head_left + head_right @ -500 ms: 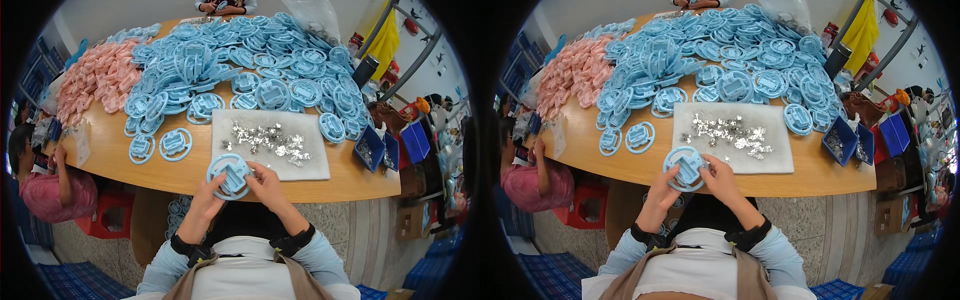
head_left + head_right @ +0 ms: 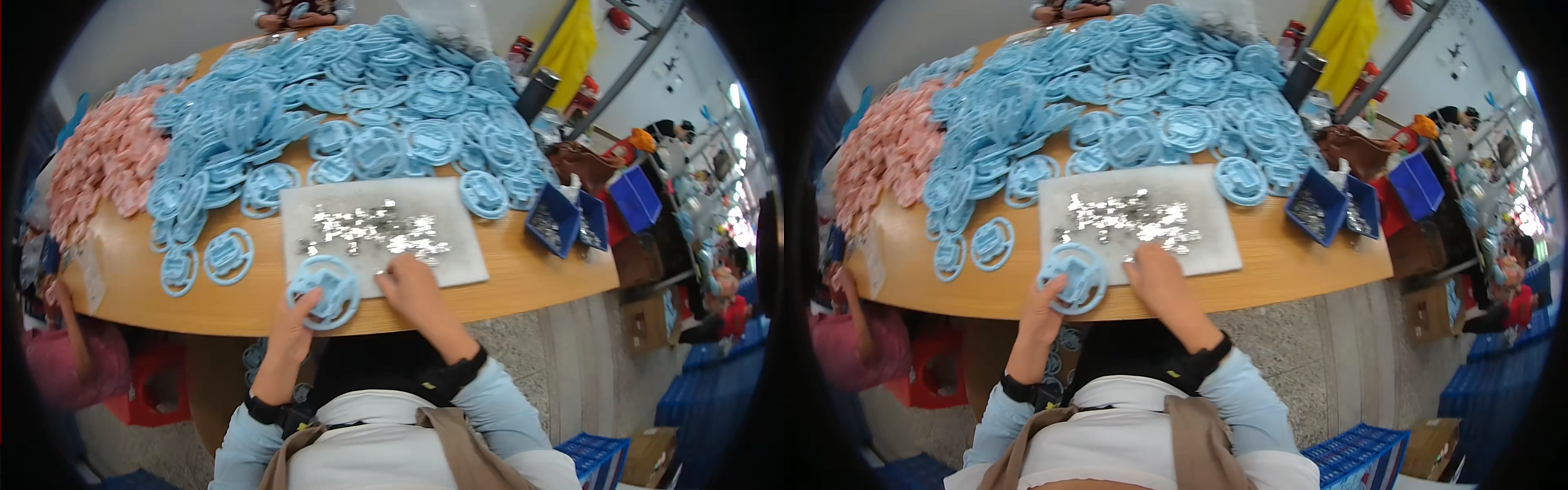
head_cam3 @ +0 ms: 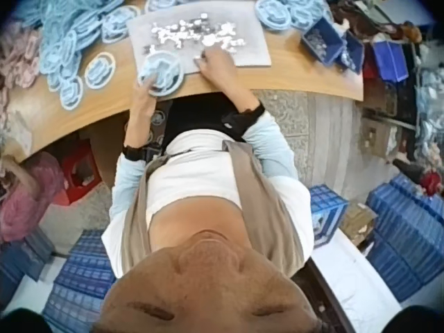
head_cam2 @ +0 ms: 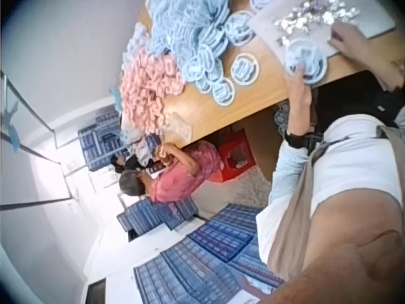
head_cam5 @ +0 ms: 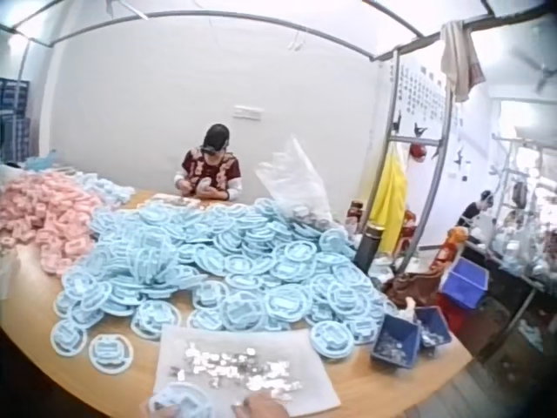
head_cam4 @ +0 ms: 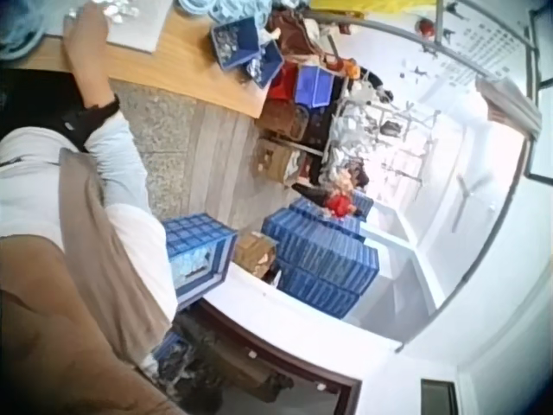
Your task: Manually assemble small plastic pieces into a circular frame.
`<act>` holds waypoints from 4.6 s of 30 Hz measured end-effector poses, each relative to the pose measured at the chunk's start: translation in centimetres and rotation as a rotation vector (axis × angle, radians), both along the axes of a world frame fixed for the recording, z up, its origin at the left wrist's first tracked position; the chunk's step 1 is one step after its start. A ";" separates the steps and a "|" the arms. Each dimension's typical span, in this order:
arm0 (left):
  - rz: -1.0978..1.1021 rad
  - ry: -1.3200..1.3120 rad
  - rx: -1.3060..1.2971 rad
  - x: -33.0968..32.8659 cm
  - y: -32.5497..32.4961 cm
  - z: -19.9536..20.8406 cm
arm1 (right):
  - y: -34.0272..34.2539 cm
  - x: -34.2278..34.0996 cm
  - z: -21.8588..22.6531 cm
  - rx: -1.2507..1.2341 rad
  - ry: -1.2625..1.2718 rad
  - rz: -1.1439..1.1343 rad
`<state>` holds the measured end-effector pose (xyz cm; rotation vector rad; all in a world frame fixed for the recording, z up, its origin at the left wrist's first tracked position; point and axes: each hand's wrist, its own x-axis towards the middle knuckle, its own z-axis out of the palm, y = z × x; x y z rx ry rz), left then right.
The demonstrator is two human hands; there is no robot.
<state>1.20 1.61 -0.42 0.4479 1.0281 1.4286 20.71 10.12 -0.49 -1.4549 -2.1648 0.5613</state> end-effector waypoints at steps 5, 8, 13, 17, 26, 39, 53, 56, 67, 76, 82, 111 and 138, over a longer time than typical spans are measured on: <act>0.127 0.001 -0.050 0.5 0.0 0.1 | 0.3 -0.8 0.7 -0.088 0.086 0.019; 0.108 -0.063 -0.023 1.2 0.0 0.3 | 0.5 -0.7 -0.3 0.051 0.147 0.084; 0.050 -0.117 -0.053 1.3 0.1 -0.3 | 0.7 -1.1 2.5 -0.304 0.442 0.153; -0.004 -0.129 -0.051 1.2 -0.1 0.1 | 0.2 -2.6 3.6 -0.422 0.502 0.235; 0.010 -0.140 -0.046 1.6 -0.2 0.5 | 1.0 -4.2 4.6 -0.164 0.268 0.413; -0.023 -0.120 -0.063 0.9 -0.3 0.0 | -1.5 -5.2 1.5 0.332 0.141 0.432; -0.002 -0.169 -0.019 1.3 0.0 -0.9 | -2.1 -3.9 2.1 0.182 0.254 0.444; -0.004 -0.166 -0.021 1.3 0.0 -0.8 | -3.0 -4.3 2.2 0.259 0.001 0.420; 0.024 -0.191 -0.020 1.3 -0.2 -1.2 | -1.4 -1.6 1.6 -0.219 0.585 0.055; 0.055 -0.187 -0.010 1.7 -0.1 -0.9 | -3.1 -1.2 1.9 0.164 0.131 0.152; 0.060 -0.180 -0.021 1.8 -0.2 -0.5 | -5.7 -3.0 1.8 0.267 -0.106 0.252; 0.060 -0.084 -0.021 1.6 -0.7 -1.4 | -7.0 -6.0 2.5 0.465 -0.440 0.263; -0.062 -0.123 0.117 -0.7 1.8 -5.0 | -10.6 15.4 16.0 -0.044 1.050 0.236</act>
